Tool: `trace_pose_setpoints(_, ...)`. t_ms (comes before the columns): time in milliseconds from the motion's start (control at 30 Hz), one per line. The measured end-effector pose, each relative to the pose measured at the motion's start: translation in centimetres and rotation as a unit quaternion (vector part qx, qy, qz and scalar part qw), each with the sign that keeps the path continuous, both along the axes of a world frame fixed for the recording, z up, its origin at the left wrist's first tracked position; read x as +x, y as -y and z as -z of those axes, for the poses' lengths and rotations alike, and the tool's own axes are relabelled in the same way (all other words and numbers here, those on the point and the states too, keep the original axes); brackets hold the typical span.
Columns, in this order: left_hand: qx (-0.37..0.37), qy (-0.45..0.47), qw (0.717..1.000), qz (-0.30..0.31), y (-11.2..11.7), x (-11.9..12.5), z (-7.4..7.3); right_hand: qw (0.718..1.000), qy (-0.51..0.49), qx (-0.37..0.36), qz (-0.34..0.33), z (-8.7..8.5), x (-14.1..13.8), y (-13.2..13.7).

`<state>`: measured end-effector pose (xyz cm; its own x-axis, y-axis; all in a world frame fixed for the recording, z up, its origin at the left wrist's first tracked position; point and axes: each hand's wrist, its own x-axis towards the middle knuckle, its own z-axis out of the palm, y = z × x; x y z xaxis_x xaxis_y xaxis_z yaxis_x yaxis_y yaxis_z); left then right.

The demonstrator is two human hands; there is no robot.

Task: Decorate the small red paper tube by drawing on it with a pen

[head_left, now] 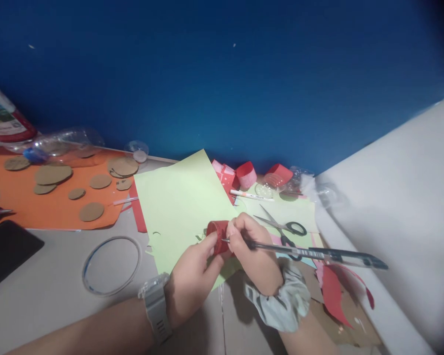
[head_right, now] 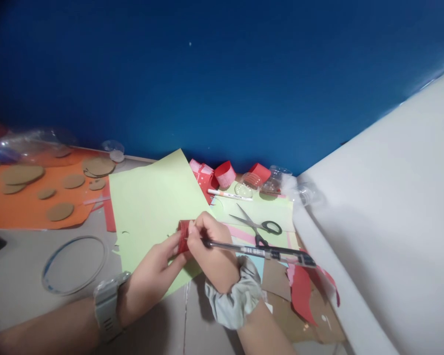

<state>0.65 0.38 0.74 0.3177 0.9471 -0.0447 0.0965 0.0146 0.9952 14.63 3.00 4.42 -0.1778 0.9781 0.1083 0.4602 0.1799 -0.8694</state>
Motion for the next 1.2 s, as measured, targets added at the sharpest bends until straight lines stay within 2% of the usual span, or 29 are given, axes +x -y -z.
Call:
trace_pose_setpoints(100,-0.004,-0.007,1.000,-0.002,0.05,0.03,-0.04,0.999,0.004,0.003,0.036,0.51,-0.11,0.11)
trace_pose_setpoints(200,-0.008,0.001,1.000,-0.001,0.08,0.08,-0.12,0.999,0.005,0.006,0.042,0.62,-0.23,0.17)
trace_pose_setpoints(467,-0.010,0.002,1.000,0.001,0.06,-0.04,-0.38,0.998,0.017,0.000,-0.065,0.06,0.30,-0.03)
trace_pose_setpoints(600,-0.009,-0.003,1.000,-0.003,0.05,-0.01,-0.16,0.999,-0.027,0.000,-0.025,0.62,0.26,0.06)
trace_pose_setpoints(733,-0.012,-0.004,1.000,-0.002,0.01,-0.02,-0.01,1.000,-0.016,0.009,0.003,0.85,0.05,0.26)
trace_pose_setpoints(967,-0.014,0.036,0.999,-0.007,0.03,-0.14,-0.37,0.995,0.041,0.031,-0.085,0.09,0.24,-0.05)
trace_pose_setpoints(1200,-0.020,0.039,0.999,-0.008,-0.02,0.16,-0.17,0.999,0.004,0.026,-0.023,0.50,0.16,0.11)
